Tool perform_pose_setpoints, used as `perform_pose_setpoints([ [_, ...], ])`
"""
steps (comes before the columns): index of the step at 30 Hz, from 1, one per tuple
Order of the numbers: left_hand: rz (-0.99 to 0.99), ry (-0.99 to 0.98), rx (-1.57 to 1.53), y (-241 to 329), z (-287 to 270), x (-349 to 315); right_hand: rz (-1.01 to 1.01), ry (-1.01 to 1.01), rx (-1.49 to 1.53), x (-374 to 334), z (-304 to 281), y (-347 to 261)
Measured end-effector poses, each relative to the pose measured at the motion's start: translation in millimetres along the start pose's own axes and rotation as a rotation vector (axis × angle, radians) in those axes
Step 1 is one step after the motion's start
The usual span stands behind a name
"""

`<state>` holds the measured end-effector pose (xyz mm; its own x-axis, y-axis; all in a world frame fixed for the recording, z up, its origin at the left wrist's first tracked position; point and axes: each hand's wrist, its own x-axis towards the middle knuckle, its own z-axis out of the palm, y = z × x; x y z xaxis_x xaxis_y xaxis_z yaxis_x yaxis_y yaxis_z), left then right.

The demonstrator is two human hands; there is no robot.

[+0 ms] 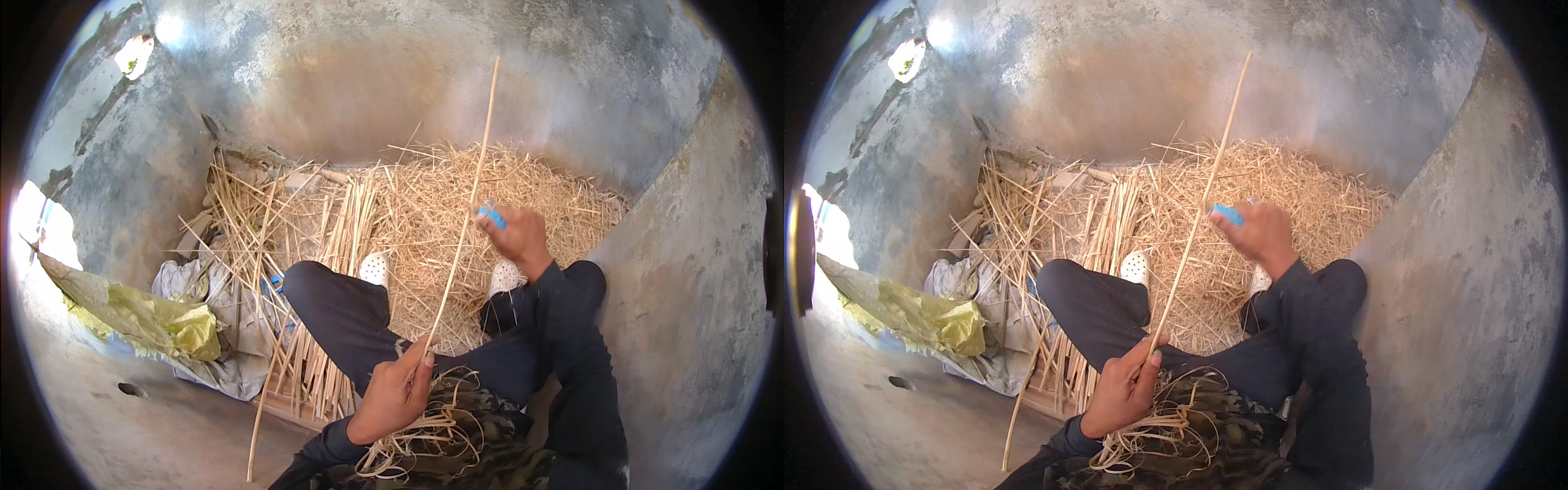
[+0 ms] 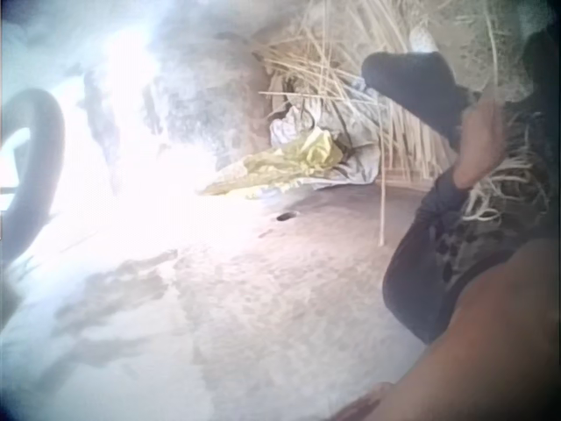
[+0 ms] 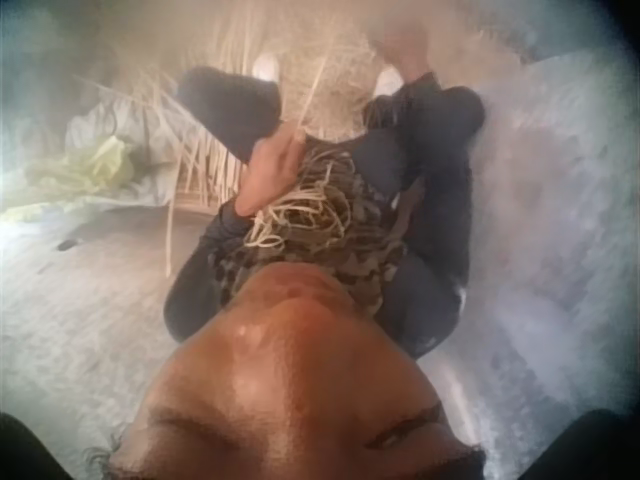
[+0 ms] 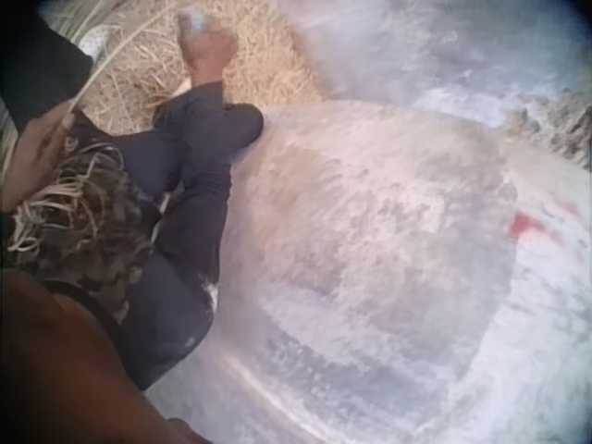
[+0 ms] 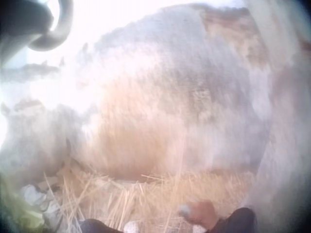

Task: The person sits cross-legged on a floor covered with straw and uses a small knife to peel the outer layer off a long, thin stick. They hold the stick with their left hand and scrape it with the knife in their right hand, creating a pile of shavings.

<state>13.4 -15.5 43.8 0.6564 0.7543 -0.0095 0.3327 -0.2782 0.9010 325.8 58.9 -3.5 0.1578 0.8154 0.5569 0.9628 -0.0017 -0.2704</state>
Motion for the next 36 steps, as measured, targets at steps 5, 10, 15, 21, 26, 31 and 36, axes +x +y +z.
perform_pose_setpoints([
  [5,0.069,0.063,-0.068,-2.5,10.1,-0.2,0.017,0.053,-0.069,21.2,-3.7,13.0],
  [10,0.037,0.038,-0.057,-10.2,4.6,7.7,0.217,-0.001,0.044,36.9,1.1,12.7],
  [15,-0.069,0.049,-0.358,-27.4,1.2,15.2,0.302,-0.387,0.51,2.1,13.6,5.8],
  [21,-0.075,0.106,-0.395,-24.9,-1.2,19.4,-0.179,-0.438,0.02,-54.9,-32.5,-94.0],
  [26,-0.08,0.106,-0.341,-17.6,-4.7,11.4,-0.069,-0.24,0.105,-23.2,-21.7,-69.1],
  [31,-0.082,0.111,-0.27,-17.1,-2.4,3.4,-0.222,-0.301,0.147,-37.7,-16.6,-81.6],
  [36,-0.173,-0.024,-0.62,-19.4,-6.8,5.0,-0.188,-0.281,0.178,-39.1,-20.2,-90.1],
])
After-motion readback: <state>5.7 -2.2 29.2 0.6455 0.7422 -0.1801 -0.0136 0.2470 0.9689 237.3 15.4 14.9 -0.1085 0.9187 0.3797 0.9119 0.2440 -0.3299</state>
